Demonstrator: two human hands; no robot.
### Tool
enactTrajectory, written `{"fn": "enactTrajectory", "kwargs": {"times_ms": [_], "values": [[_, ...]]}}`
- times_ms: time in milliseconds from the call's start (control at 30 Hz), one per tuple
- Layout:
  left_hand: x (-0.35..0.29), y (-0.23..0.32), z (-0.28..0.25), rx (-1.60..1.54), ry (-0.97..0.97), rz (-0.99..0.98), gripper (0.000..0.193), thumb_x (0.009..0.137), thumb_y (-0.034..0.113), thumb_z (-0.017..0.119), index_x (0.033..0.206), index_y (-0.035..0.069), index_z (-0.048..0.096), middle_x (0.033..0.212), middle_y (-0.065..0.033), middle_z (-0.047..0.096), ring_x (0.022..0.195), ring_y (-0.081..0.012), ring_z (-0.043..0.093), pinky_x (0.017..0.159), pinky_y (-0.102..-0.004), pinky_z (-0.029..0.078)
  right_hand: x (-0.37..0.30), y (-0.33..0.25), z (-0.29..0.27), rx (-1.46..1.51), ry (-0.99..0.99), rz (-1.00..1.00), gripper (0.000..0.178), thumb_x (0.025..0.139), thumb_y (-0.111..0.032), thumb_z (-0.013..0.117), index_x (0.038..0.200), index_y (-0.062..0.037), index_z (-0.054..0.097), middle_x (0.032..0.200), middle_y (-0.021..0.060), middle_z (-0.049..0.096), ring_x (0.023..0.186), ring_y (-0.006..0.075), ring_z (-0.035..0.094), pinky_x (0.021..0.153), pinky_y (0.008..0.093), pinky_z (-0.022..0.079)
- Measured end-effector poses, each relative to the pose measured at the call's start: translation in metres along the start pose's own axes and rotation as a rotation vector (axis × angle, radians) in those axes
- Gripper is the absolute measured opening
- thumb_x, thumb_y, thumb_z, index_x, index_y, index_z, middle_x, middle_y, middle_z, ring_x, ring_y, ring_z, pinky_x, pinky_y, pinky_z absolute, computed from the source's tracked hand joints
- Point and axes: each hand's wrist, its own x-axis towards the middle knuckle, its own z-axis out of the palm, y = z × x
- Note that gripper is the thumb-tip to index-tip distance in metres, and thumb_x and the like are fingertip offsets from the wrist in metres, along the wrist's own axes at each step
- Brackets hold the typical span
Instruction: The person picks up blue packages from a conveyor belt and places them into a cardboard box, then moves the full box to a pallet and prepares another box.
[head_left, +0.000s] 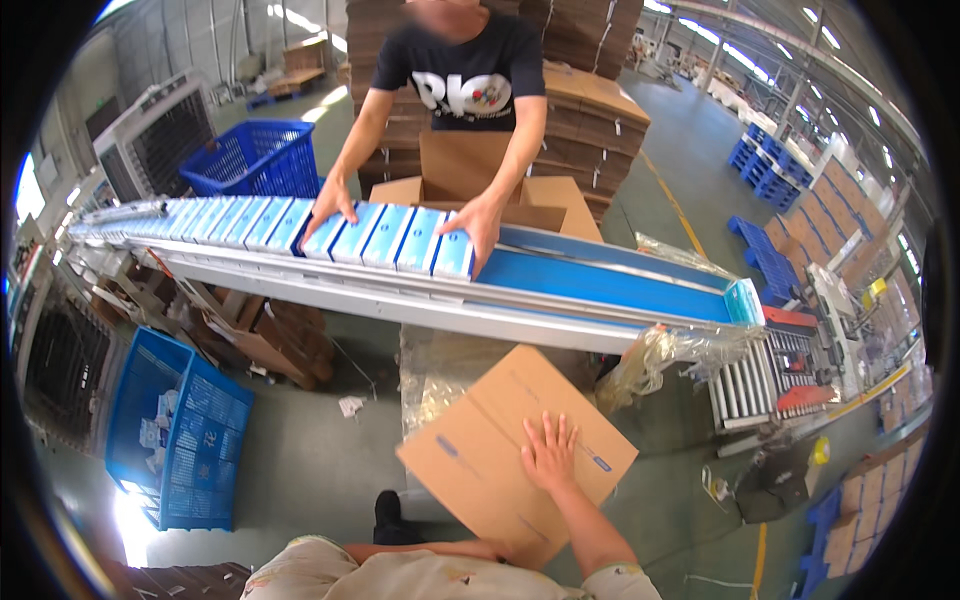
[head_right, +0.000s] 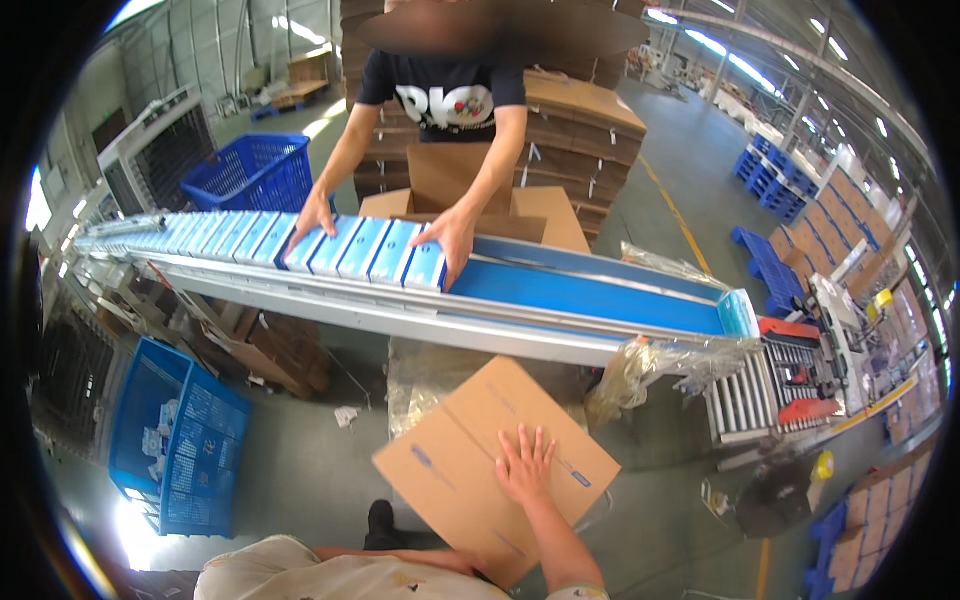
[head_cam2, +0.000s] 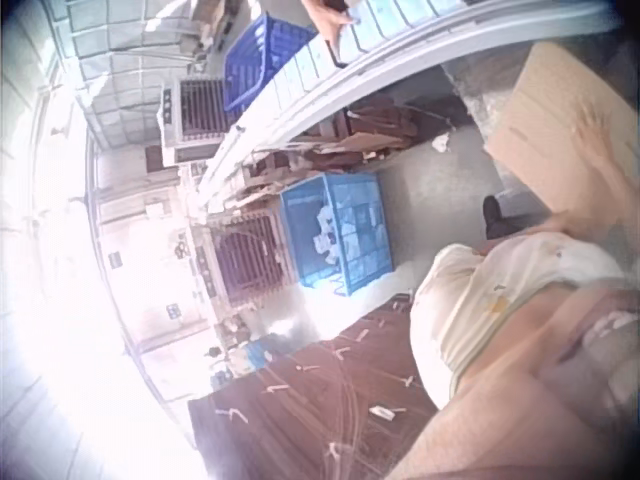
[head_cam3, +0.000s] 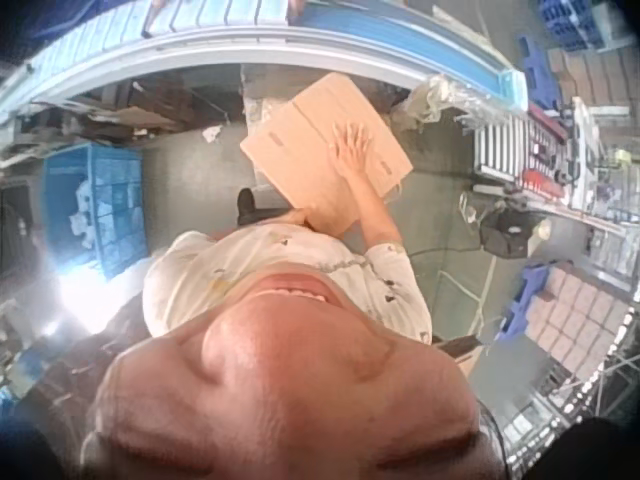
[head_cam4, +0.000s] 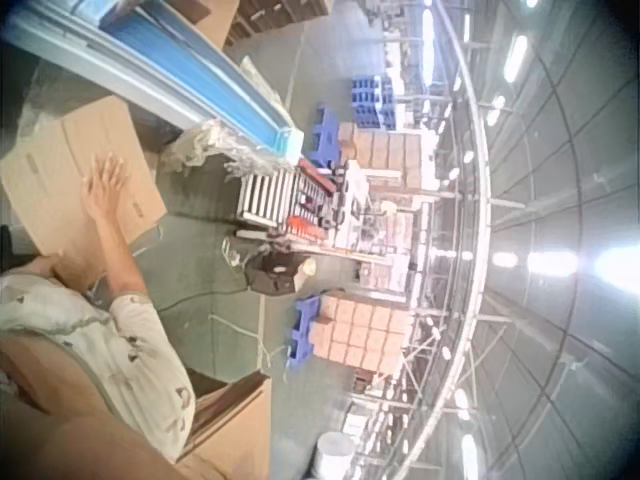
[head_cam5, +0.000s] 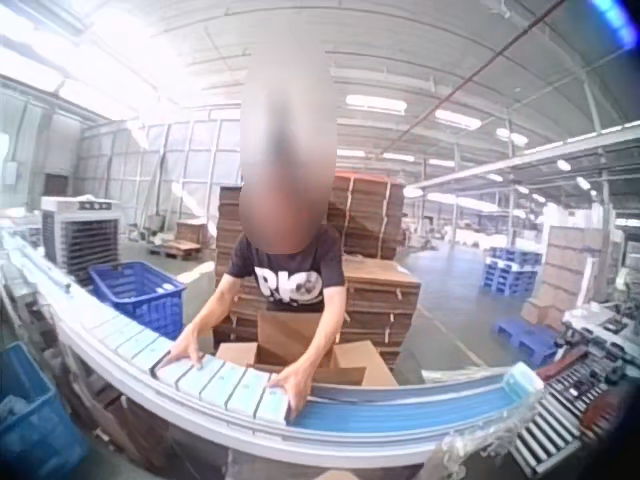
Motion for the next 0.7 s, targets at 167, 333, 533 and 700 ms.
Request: {"fn": "enactTrajectory", "kwargs": {"times_ms": [167,333,533,700], "values": [[0.052,0.106,0.037,1.372,0.124,0.661,0.048,0.080,0.031,0.058,0.116,0.000,0.048,0.123,-0.0166,0.046,0.111,-0.0306,0.046,0.094,-0.0372,0.035,-0.027,0.028,0.012,0.038,0.072,-0.175,0.054,0.076,-0.036,0.051,0.129,-0.0275,0.041,0.138,0.0097,0.030,0.128,0.0373,0.021,0.103,0.0581,0.009],[0.092,0.169,0.010,1.510,0.843,0.101,0.058,0.083,0.050,0.042,0.107,-0.002,0.047,0.102,-0.0219,0.057,0.092,-0.0338,0.057,0.076,-0.0426,0.044,-0.031,0.030,-0.002,0.106,0.101,-0.099,0.054,0.074,-0.036,0.054,0.126,-0.0272,0.044,0.135,0.0068,0.036,0.127,0.0350,0.025,0.103,0.0573,0.011],[0.094,0.174,0.024,1.431,0.991,0.074,0.054,0.083,0.055,0.038,0.097,0.005,0.052,0.090,-0.0175,0.062,0.084,-0.0346,0.060,0.074,-0.0429,0.045,-0.020,0.033,-0.006,0.134,0.105,-0.082,0.055,0.072,-0.034,0.056,0.124,-0.0229,0.046,0.133,0.0070,0.038,0.126,0.0348,0.026,0.103,0.0558,0.013],[0.108,0.184,0.025,1.434,0.979,0.112,0.051,0.087,0.051,0.031,0.098,0.007,0.054,0.090,-0.0176,0.062,0.084,-0.0352,0.059,0.074,-0.0439,0.045,-0.025,0.039,-0.008,0.191,0.122,-0.028,0.050,0.074,-0.031,0.055,0.122,-0.0192,0.048,0.131,0.0079,0.041,0.125,0.0347,0.029,0.103,0.0557,0.014]]}}
